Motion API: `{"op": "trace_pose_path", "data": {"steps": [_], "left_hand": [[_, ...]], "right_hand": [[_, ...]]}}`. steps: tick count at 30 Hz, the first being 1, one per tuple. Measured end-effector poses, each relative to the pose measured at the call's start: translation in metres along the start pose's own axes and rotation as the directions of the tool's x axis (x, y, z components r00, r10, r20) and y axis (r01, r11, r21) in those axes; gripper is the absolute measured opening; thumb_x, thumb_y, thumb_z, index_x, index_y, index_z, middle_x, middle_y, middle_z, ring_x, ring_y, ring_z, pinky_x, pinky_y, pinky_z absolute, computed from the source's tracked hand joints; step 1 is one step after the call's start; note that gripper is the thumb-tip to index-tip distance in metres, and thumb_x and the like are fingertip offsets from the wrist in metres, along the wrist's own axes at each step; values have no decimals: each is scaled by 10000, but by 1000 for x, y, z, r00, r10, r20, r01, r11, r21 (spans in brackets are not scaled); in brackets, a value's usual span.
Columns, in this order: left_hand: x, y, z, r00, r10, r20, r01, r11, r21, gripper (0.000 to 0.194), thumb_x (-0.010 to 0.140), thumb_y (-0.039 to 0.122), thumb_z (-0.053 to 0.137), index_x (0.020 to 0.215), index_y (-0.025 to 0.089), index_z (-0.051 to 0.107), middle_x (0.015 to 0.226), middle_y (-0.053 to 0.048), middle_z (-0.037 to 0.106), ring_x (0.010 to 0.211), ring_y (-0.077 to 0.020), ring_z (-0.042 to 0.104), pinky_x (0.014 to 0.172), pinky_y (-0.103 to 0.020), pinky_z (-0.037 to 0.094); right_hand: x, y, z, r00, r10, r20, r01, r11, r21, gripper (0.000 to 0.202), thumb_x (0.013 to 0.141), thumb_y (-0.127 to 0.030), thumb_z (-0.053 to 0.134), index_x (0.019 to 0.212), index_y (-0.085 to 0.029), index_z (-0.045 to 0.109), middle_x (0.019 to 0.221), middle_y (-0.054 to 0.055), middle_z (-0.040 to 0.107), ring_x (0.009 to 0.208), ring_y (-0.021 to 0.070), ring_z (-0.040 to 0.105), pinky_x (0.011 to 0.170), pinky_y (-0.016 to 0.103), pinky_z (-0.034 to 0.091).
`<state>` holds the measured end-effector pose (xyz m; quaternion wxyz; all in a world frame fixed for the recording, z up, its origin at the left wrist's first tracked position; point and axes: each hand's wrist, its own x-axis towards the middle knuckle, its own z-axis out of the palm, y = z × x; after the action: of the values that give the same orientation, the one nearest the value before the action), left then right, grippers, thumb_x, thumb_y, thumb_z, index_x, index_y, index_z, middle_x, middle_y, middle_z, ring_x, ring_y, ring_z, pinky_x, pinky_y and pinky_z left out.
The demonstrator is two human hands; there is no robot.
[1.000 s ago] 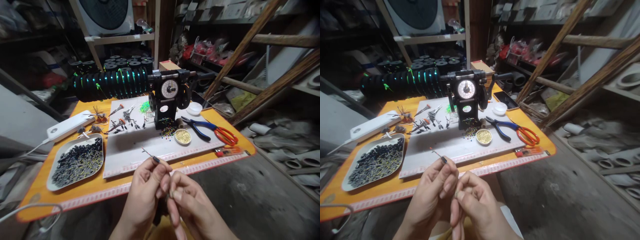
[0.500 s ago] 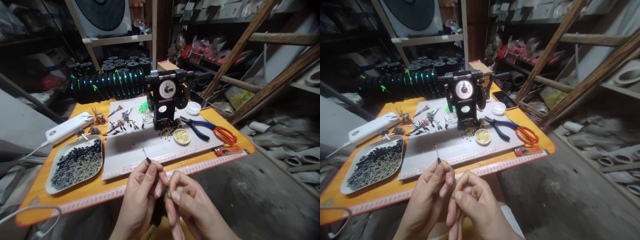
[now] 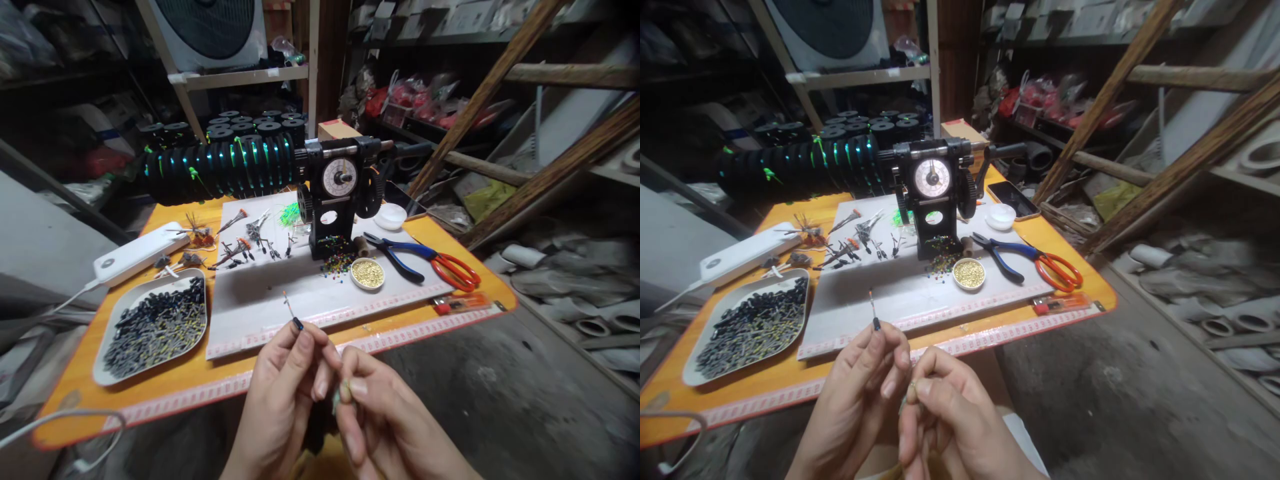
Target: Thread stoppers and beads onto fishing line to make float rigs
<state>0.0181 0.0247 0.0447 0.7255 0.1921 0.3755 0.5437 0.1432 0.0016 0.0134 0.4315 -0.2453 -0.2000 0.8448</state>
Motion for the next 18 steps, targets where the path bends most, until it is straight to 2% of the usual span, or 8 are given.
{"op": "trace_pose_path", "data": {"steps": [3, 6, 9, 11, 13, 14, 16, 18], "left_hand": [[2, -2, -5, 997, 4, 73, -2, 1000, -16, 219, 814, 337, 778, 765, 138, 703, 619, 11, 617, 468, -27, 456, 472, -123, 385], [0, -2, -5, 996, -14, 83, 16, 1000, -25, 225, 824, 364, 760, 792, 151, 693, 614, 26, 590, 445, -38, 423, 423, -140, 399], [-3, -2, -1, 999, -25, 46, 26, 999, -33, 240, 813, 382, 764, 791, 160, 677, 590, 41, 549, 435, -48, 391, 407, -165, 422], [-3, -2, 2, 999, -11, 33, 12, 999, -39, 246, 792, 369, 791, 773, 151, 678, 551, 53, 519, 427, -32, 366, 423, -138, 385], [-2, -4, 4, 1000, 17, 19, -16, 999, -33, 254, 777, 354, 813, 753, 137, 683, 521, 62, 489, 432, -9, 337, 447, -105, 322], [0, -5, 4, 999, 30, 15, -30, 999, -30, 254, 777, 349, 815, 749, 133, 684, 512, 67, 472, 436, -4, 323, 453, -99, 293], [3, -7, 3, 999, 50, 21, -49, 998, -42, 249, 786, 342, 809, 749, 129, 685, 509, 73, 445, 442, -4, 297, 456, -103, 261], [7, -9, 2, 998, 54, 42, -50, 996, -77, 234, 796, 331, 800, 756, 130, 688, 510, 77, 427, 438, -9, 276, 445, -113, 242]], "right_hand": [[-1, -1, -1, 996, -92, -2, 90, 977, -191, 319, 881, -449, 676, 810, -192, 501, 567, -28, 662, 354, 55, 561, 390, 132, 450], [-6, -3, 0, 968, -238, -74, 178, 867, -465, 253, 913, -387, 649, 803, -193, 531, 636, -1, 681, 454, 90, 636, 462, 184, 509], [-9, -6, 2, 901, -434, -29, 272, 613, -742, 156, 912, -283, 613, 786, -201, 573, 653, 8, 674, 517, 111, 643, 527, 219, 536], [-9, -9, 4, 835, -537, 123, 345, 334, -877, 96, 865, -185, 592, 773, -210, 577, 630, -2, 660, 502, 113, 620, 502, 209, 507], [-7, -12, 6, 762, -579, 289, 393, 59, -918, 114, 804, -111, 555, 759, -215, 565, 592, -22, 628, 453, 97, 562, 455, 195, 452], [-6, -14, 7, 732, -586, 348, 404, -37, -914, 131, 785, -92, 534, 748, -216, 555, 570, -34, 599, 431, 88, 526, 438, 192, 424], [-5, -17, 10, 696, -592, 406, 412, -134, -901, 155, 769, -71, 498, 731, -215, 539, 544, -50, 540, 416, 77, 471, 427, 190, 388], [-4, -18, 10, 700, -582, 415, 422, -132, -897, 162, 766, -63, 490, 721, -215, 526, 551, -53, 508, 441, 78, 470, 454, 191, 391]]}}
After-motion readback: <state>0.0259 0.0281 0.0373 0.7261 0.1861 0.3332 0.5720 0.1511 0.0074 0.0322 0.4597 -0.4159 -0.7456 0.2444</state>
